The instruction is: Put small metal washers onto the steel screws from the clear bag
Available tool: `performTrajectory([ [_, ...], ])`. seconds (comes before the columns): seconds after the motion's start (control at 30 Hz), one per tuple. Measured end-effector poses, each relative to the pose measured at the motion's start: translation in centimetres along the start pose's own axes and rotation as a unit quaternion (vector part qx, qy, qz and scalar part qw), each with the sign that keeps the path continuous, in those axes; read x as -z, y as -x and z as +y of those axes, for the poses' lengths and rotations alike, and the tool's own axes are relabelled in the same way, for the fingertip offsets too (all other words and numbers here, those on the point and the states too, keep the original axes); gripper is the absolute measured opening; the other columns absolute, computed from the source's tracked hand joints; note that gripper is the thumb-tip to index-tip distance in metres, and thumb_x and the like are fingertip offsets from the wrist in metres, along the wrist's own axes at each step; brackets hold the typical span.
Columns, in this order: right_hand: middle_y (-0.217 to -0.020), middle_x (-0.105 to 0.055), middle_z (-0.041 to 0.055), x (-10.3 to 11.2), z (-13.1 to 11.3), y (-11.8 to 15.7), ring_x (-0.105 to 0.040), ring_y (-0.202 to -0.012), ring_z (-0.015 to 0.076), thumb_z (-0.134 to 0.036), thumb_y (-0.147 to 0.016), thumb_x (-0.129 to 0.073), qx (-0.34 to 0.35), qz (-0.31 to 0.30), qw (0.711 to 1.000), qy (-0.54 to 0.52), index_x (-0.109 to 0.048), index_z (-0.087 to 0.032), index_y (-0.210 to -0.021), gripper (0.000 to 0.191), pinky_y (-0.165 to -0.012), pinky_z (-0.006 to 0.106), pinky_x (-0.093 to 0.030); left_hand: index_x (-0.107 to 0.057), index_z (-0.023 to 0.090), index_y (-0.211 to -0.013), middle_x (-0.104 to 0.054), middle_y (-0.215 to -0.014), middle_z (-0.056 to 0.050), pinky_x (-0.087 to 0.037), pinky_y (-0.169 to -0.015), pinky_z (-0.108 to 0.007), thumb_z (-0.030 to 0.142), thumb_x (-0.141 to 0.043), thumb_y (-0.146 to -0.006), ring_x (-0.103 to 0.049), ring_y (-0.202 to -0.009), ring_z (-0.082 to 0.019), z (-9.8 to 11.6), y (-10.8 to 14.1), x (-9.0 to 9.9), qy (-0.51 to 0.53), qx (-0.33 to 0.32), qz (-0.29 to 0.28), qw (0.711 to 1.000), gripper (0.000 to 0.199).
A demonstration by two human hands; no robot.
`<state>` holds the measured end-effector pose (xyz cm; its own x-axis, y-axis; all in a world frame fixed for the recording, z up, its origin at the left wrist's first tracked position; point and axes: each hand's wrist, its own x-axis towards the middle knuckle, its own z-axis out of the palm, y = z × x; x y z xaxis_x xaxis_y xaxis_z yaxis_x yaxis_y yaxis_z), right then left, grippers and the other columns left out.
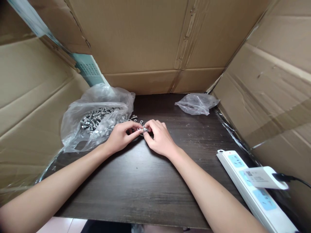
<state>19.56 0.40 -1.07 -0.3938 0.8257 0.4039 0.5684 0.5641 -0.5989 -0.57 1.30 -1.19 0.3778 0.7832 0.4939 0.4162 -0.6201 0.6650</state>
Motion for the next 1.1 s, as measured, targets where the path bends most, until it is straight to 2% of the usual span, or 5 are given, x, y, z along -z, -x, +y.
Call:
performTrajectory([
  [0.1,-0.089,-0.061,0.0029,0.01,0.02,-0.08,-0.055,-0.088,0.0213,-0.023,-0.096,-0.052,-0.013,-0.008,1.0,-0.004,-0.055,-0.02,-0.093,0.005,-0.081,0.037,-0.034,-0.073,0.017,-0.097,-0.076,-0.093,-0.002,-0.049,-0.063,-0.018,0.021,-0.069,-0.093,-0.067,-0.076,-0.011,0.0,0.04,0.01,-0.003,-0.003,0.003,1.0,0.007],
  [0.27,-0.084,-0.063,0.0038,-0.1,0.21,-0.32,-0.054,-0.085,0.0223,-0.028,-0.104,-0.039,-0.011,-0.03,0.999,0.01,-0.056,-0.021,-0.083,0.029,-0.079,0.038,-0.033,-0.073,0.017,-0.098,-0.076,-0.093,-0.002,-0.05,-0.063,-0.019,0.022,-0.069,-0.093,-0.067,-0.076,-0.011,-0.07,0.05,0.03,-0.002,-0.003,0.003,1.0,0.008],
  [0.57,-0.086,-0.061,0.0027,-0.04,-0.08,-0.18,-0.056,-0.085,0.0209,-0.022,-0.092,-0.057,-0.002,0.009,1.0,0.0,-0.059,-0.02,-0.091,0.002,-0.079,0.036,-0.036,-0.073,0.017,-0.098,-0.076,-0.092,-0.003,-0.05,-0.061,-0.019,0.023,-0.068,-0.094,-0.067,-0.074,-0.011,0.02,0.04,0.05,0.007,0.007,0.001,1.0,0.009],
  [0.97,-0.082,-0.065,0.0043,-0.02,0.07,-0.35,-0.055,-0.084,0.0223,-0.028,-0.103,-0.041,-0.019,-0.033,0.999,0.0,-0.056,-0.021,-0.081,0.027,-0.08,0.038,-0.037,-0.072,0.017,-0.099,-0.075,-0.093,-0.003,-0.052,-0.062,-0.02,0.022,-0.066,-0.094,-0.067,-0.076,-0.012,0.21,0.07,0.04,0.004,-0.01,-0.008,1.0,0.009],
  [1.1,-0.09,-0.066,0.0051,0.08,0.03,-0.32,-0.056,-0.087,0.0227,-0.028,-0.101,-0.044,-0.02,-0.022,1.0,-0.008,-0.057,-0.021,-0.087,0.02,-0.08,0.038,-0.037,-0.072,0.017,-0.099,-0.075,-0.094,-0.004,-0.052,-0.063,-0.02,0.023,-0.067,-0.094,-0.067,-0.077,-0.012,0.2,0.1,0.09,0.007,-0.003,0.0,1.0,0.009],
])
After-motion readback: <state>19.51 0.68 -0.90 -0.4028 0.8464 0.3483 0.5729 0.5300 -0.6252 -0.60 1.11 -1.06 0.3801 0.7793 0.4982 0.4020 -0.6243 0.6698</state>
